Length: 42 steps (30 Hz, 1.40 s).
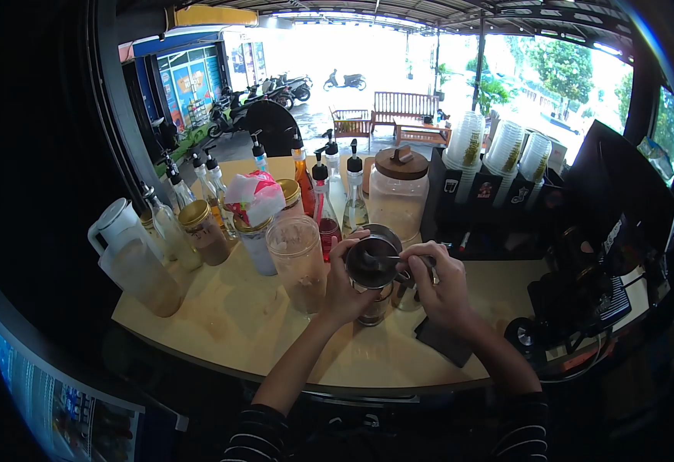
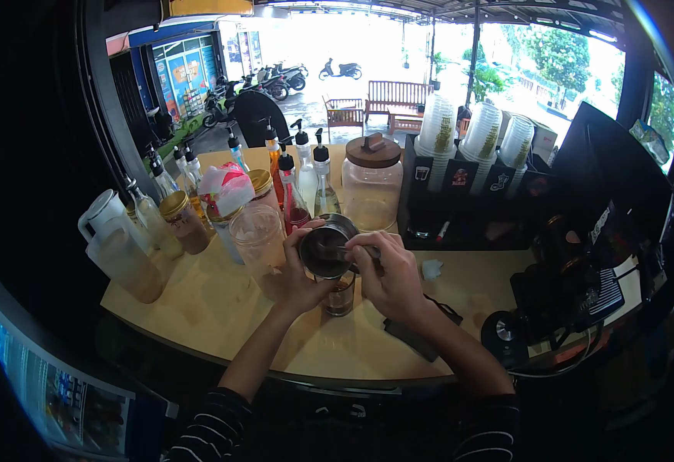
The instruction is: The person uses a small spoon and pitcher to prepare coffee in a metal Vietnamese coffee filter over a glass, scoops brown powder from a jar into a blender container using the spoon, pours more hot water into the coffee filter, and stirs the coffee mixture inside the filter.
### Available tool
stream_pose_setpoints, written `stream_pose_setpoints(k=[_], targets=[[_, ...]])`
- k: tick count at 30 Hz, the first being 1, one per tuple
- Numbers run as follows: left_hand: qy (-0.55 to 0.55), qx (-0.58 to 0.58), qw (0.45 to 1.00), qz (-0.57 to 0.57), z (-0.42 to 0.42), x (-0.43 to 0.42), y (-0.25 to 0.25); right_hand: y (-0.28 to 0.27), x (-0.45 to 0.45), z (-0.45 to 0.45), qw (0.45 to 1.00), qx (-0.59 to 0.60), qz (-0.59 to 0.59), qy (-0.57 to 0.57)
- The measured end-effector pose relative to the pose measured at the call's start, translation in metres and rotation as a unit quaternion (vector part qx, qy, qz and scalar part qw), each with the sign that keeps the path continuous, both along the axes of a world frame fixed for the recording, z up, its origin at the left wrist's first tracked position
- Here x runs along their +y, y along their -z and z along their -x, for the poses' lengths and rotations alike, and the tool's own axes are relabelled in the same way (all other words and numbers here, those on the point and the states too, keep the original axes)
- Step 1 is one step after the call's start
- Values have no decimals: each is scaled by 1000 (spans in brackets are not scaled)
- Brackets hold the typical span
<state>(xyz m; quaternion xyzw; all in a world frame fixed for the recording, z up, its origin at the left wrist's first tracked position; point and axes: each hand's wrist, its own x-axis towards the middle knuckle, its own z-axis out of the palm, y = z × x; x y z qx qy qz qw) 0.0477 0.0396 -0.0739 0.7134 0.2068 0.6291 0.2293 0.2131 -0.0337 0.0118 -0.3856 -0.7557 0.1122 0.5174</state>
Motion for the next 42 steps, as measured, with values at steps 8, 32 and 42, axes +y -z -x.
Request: stream_pose_setpoints(k=[8, 32, 42], targets=[[1, -83, 997, -2, -7, -3, -1, 6, -6, 10, 994, -69, -81, -9], [-36, 191, 981, -14, 20, -1, -35, -11, 4, -15, 989, -129, -56, -43], [-74, 150, 986, 24, 10, -6, -31, -8, 3, -17, 981, -157, -103, -45]])
